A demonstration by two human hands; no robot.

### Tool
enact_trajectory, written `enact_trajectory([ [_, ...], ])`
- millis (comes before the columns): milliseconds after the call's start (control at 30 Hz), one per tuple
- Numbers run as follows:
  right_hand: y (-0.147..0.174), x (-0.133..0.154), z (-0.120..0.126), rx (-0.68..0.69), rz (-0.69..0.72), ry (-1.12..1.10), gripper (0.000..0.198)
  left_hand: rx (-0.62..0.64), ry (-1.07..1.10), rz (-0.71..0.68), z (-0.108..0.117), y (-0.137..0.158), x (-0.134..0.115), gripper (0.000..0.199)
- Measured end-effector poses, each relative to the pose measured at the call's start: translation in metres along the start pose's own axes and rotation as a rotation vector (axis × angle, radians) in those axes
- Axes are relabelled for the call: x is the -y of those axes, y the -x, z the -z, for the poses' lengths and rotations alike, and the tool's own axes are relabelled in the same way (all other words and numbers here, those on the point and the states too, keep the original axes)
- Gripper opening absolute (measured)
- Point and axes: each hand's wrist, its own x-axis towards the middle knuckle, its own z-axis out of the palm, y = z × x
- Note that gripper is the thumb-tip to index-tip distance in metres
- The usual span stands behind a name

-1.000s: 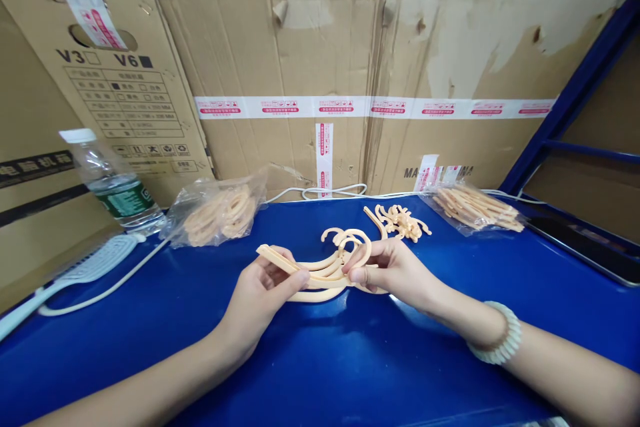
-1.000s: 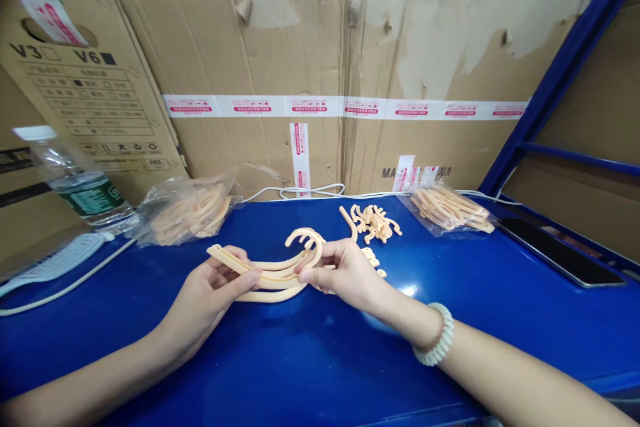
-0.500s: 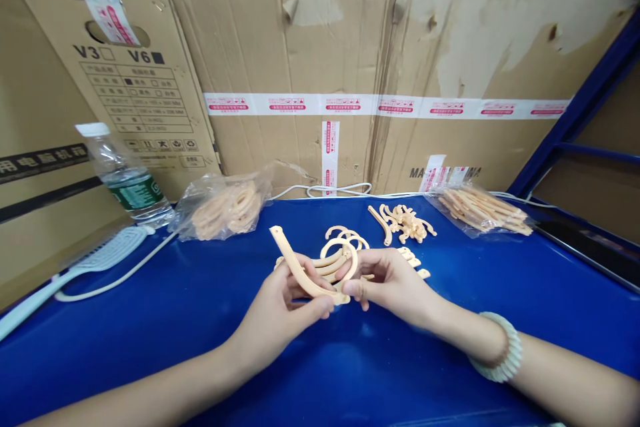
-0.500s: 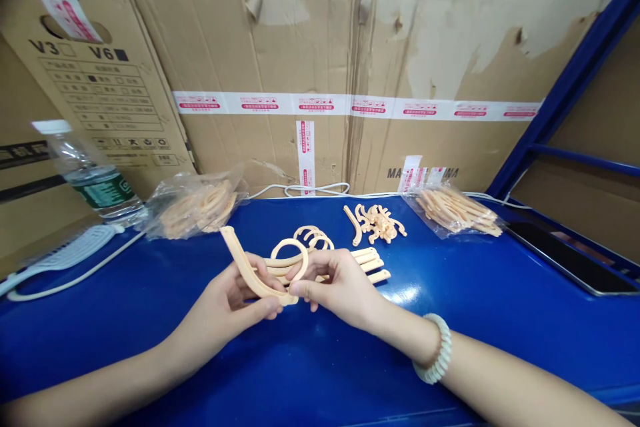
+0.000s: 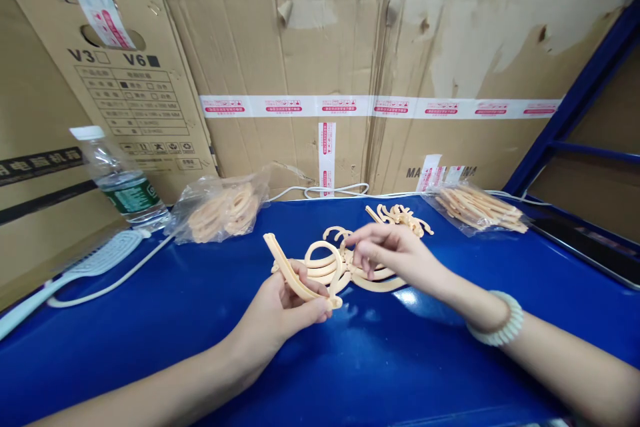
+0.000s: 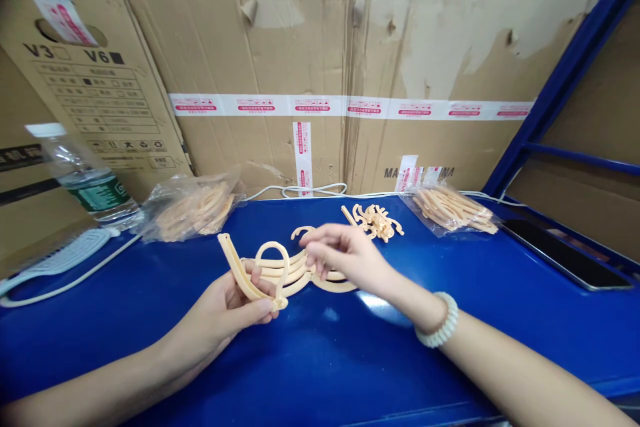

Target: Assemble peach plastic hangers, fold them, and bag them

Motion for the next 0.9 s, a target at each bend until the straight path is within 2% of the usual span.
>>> enact_trajectory([
  [67,-0.007,0.000,0.024,-0.094,0.087,0.307,0.025,-0.017,0.022,0.018,0.000,0.000,-0.001,0.047],
  [100,-0.010,-0.001,0.036,-0.112,0.119,0.531,0.021,-0.020,0.031,0.024,0.000,0.000,-0.002,0.048],
  [167,-0.015,-0.004,0.057,-0.041,0.158,0.976,0.021,-0.020,0.048,0.030,0.000,-0.001,-0.002,0.049],
  [200,-0.017,-0.007,0.065,0.028,0.167,1.118,0.026,-0.017,0.054,0.030,0.000,-0.001,-0.002,0.049],
  [267,-0.019,-0.013,0.076,0.159,0.169,1.226,0.035,-0.015,0.057,0.024,0.000,-0.001,-0.002,0.048],
  [367,-0.021,-0.021,0.082,0.217,0.164,1.168,0.037,-0.020,0.051,0.016,0.001,-0.001,-0.001,0.046],
  [467,-0.022,-0.026,0.080,0.173,0.176,1.114,0.021,-0.034,0.053,0.031,0.001,-0.001,-0.001,0.048],
  [533,-0.023,-0.026,0.077,0.114,0.202,1.083,0.017,-0.041,0.053,0.047,0.000,-0.001,-0.002,0.048],
  [600,-0.022,-0.021,0.071,-0.043,0.232,0.984,0.017,-0.037,0.058,0.048,-0.001,-0.001,-0.004,0.049],
  [667,-0.019,-0.014,0.061,-0.270,0.243,0.757,0.018,-0.026,0.067,0.041,-0.001,-0.001,-0.005,0.048],
  [733,-0.015,-0.004,0.049,-0.445,0.225,0.435,0.022,-0.019,0.077,0.033,-0.002,0.000,-0.005,0.047],
  [800,-0.009,0.006,0.035,-0.487,0.188,0.136,0.025,-0.018,0.077,0.031,-0.001,0.000,-0.005,0.044],
  [900,0.001,0.017,0.012,-0.437,0.109,-0.163,0.026,-0.014,0.067,0.032,0.000,-0.001,-0.003,0.041],
])
